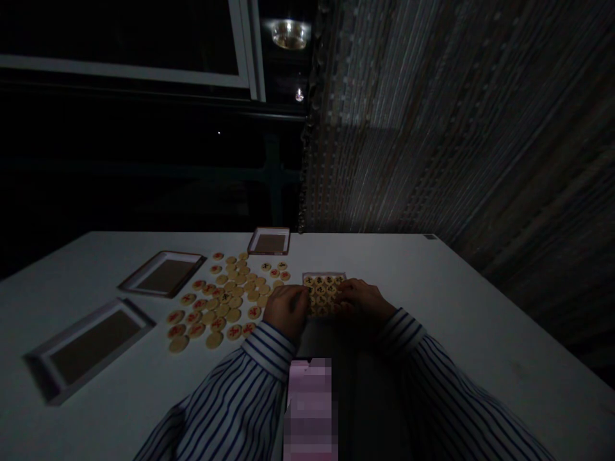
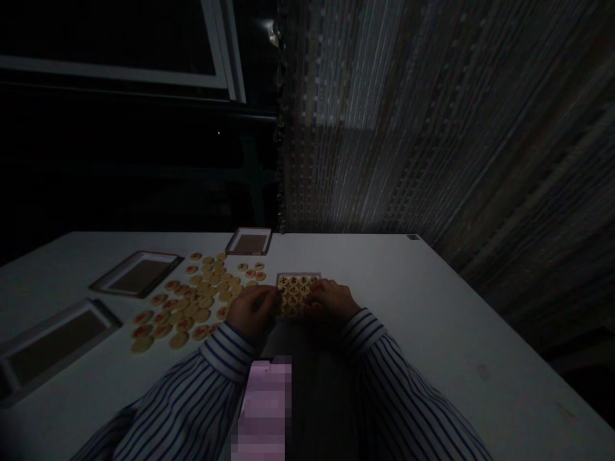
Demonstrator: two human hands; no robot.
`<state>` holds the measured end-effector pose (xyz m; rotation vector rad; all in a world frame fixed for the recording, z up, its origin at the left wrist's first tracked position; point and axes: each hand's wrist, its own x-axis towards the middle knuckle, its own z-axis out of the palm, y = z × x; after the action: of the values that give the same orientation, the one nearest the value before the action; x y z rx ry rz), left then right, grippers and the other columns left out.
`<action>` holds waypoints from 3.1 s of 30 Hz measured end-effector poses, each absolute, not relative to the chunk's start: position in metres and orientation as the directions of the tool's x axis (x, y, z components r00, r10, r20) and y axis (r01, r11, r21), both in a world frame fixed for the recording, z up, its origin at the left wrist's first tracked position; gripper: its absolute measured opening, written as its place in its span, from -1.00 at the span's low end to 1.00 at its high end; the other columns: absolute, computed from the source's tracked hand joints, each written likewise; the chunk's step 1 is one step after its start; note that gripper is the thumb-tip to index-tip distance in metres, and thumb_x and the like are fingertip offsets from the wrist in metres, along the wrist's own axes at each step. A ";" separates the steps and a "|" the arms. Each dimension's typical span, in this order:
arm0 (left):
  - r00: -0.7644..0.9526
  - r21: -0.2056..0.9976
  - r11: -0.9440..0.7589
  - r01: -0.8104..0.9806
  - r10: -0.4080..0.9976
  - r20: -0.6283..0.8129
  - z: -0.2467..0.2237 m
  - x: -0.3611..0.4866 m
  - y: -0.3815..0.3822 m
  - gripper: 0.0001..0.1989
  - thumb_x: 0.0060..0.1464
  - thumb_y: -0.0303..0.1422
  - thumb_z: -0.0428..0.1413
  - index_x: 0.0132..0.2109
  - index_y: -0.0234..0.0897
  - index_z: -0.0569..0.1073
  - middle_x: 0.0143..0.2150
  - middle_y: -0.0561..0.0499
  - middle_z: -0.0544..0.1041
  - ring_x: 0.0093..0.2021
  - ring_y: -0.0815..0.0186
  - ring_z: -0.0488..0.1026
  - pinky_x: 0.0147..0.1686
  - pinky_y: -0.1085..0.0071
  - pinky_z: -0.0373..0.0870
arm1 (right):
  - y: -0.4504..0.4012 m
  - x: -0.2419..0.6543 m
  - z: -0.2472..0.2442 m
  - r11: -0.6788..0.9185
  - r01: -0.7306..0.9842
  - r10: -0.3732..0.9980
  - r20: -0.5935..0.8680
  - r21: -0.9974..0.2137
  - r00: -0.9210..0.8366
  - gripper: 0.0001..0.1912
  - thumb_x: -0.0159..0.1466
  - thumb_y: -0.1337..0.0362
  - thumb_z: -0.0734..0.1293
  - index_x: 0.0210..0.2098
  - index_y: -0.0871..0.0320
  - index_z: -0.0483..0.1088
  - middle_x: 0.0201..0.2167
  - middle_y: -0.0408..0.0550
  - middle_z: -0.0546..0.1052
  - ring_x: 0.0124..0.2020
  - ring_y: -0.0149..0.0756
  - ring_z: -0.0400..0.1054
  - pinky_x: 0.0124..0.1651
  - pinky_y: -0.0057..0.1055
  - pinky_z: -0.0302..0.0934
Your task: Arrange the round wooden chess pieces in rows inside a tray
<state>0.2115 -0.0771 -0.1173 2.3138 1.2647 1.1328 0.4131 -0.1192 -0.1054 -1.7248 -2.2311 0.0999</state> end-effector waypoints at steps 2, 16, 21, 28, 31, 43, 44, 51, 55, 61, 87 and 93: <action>0.316 0.558 -0.583 0.590 0.803 0.505 -0.117 0.211 -0.077 -0.77 0.02 -0.33 -0.06 -0.32 -0.29 0.46 -0.35 -0.03 0.52 -0.28 0.29 0.41 -0.23 0.33 0.33 | -0.120 0.413 -0.104 0.291 0.921 0.943 0.239 -0.259 -0.231 -0.77 0.02 0.13 0.31 -0.32 0.04 0.41 -0.19 -0.06 0.38 -0.18 -0.26 0.24 -0.19 -0.28 0.12; 0.216 0.607 -0.578 0.545 0.797 0.565 -0.111 0.207 -0.078 -0.78 0.00 -0.33 -0.04 -0.33 -0.30 0.47 -0.36 -0.05 0.52 -0.28 0.28 0.42 -0.22 0.32 0.34 | -0.123 0.413 -0.087 0.355 0.870 0.776 0.627 -0.342 -0.070 -0.89 0.08 0.34 0.22 -0.39 0.15 0.35 -0.34 -0.05 0.43 -0.25 -0.29 0.28 -0.16 -0.30 0.14; 0.139 0.683 -0.546 0.485 0.819 0.556 -0.104 0.200 -0.076 -0.78 -0.02 -0.30 -0.02 -0.31 -0.29 0.48 -0.30 -0.05 0.52 -0.23 0.28 0.42 -0.17 0.31 0.34 | -0.125 0.411 -0.083 0.357 0.861 0.768 0.638 -0.362 -0.050 -0.89 0.10 0.34 0.20 -0.39 0.16 0.34 -0.36 -0.04 0.44 -0.26 -0.29 0.29 -0.17 -0.31 0.15; 0.065 0.753 -0.465 0.465 0.866 0.495 -0.083 0.180 -0.078 -0.73 -0.05 -0.23 0.00 -0.29 -0.29 0.48 -0.29 -0.04 0.52 -0.21 0.26 0.43 -0.16 0.33 0.34 | -0.124 0.410 -0.083 0.352 0.851 0.754 0.657 -0.390 -0.011 -0.87 0.12 0.32 0.18 -0.38 0.15 0.35 -0.37 -0.04 0.45 -0.27 -0.28 0.30 -0.17 -0.30 0.16; 0.033 0.746 -0.448 0.492 0.866 0.499 -0.072 0.167 -0.079 -0.73 -0.05 -0.22 0.00 -0.30 -0.28 0.49 -0.29 -0.02 0.53 -0.23 0.27 0.43 -0.15 0.35 0.33 | -0.124 0.410 -0.084 0.350 0.850 0.754 0.657 -0.394 -0.005 -0.85 0.12 0.32 0.18 -0.36 0.15 0.36 -0.36 -0.03 0.46 -0.26 -0.27 0.30 -0.17 -0.28 0.16; -0.058 0.751 -0.346 0.563 0.890 0.453 -0.064 0.116 -0.068 -0.70 -0.09 -0.17 0.02 -0.31 -0.29 0.48 -0.32 -0.02 0.53 -0.23 0.24 0.44 -0.17 0.34 0.33 | -0.125 0.409 -0.079 0.393 0.793 0.769 0.639 -0.465 -0.006 -0.82 0.16 0.31 0.16 -0.32 0.17 0.37 -0.36 -0.03 0.45 -0.27 -0.31 0.31 -0.17 -0.33 0.20; -0.066 0.751 -0.342 0.566 0.889 0.454 -0.066 0.113 -0.068 -0.71 -0.09 -0.17 0.03 -0.32 -0.28 0.49 -0.32 -0.01 0.54 -0.23 0.24 0.44 -0.16 0.34 0.33 | -0.124 0.409 -0.079 0.392 0.786 0.771 0.637 -0.478 0.003 -0.82 0.16 0.31 0.16 -0.32 0.17 0.37 -0.36 -0.03 0.45 -0.27 -0.31 0.31 -0.18 -0.33 0.20; -0.021 0.767 -0.374 0.522 0.893 0.450 -0.078 0.103 -0.071 -0.74 -0.09 -0.20 0.03 -0.36 -0.27 0.48 -0.34 0.01 0.53 -0.25 0.27 0.44 -0.15 0.35 0.33 | -0.122 0.403 -0.068 0.381 0.748 0.786 0.617 -0.543 0.048 -0.81 0.17 0.27 0.17 -0.32 0.17 0.38 -0.35 -0.03 0.45 -0.27 -0.31 0.32 -0.17 -0.33 0.21; 0.009 0.739 -0.431 0.517 0.866 0.499 -0.085 0.098 -0.071 -0.75 -0.10 -0.18 0.03 -0.42 -0.26 0.47 -0.34 0.00 0.53 -0.26 0.27 0.44 -0.16 0.35 0.34 | -0.123 0.390 -0.055 0.409 0.751 0.783 0.622 -0.518 0.002 -0.81 0.16 0.28 0.18 -0.31 0.17 0.38 -0.34 -0.03 0.45 -0.26 -0.32 0.31 -0.16 -0.34 0.21; 0.216 0.568 -0.569 0.595 0.794 0.569 -0.095 0.086 -0.067 -0.81 -0.09 -0.24 0.04 -0.43 -0.24 0.47 -0.27 -0.03 0.51 -0.21 0.25 0.41 -0.09 0.25 0.26 | -0.125 0.359 -0.031 0.446 0.773 0.780 0.620 -0.451 -0.088 -0.82 0.17 0.30 0.17 -0.30 0.15 0.38 -0.35 -0.05 0.44 -0.27 -0.32 0.31 -0.18 -0.34 0.21; 0.552 0.228 -0.653 0.723 0.743 0.378 -0.117 0.084 -0.076 -0.71 -0.25 -0.18 0.12 -0.31 -0.17 0.49 -0.03 -0.09 0.34 0.04 0.02 0.13 -0.02 0.02 0.06 | -0.103 0.288 -0.082 0.584 0.778 0.785 0.405 -0.231 -0.469 -0.82 0.12 0.35 0.19 -0.31 0.16 0.38 -0.31 -0.09 0.46 -0.27 -0.36 0.30 -0.17 -0.40 0.13; 0.555 0.215 -0.648 0.731 0.747 0.366 -0.120 0.085 -0.075 -0.71 -0.25 -0.18 0.11 -0.32 -0.17 0.50 -0.02 -0.09 0.33 0.05 0.01 0.12 -0.01 0.03 0.06 | -0.106 0.286 -0.078 0.567 0.791 0.795 0.404 -0.229 -0.453 -0.83 0.12 0.36 0.18 -0.32 0.17 0.38 -0.31 -0.09 0.46 -0.27 -0.37 0.30 -0.17 -0.40 0.13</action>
<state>0.0853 -0.0747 -0.1195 2.7371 1.3006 0.6726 0.2858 -0.1062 -0.0783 -1.2741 -2.3333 0.0108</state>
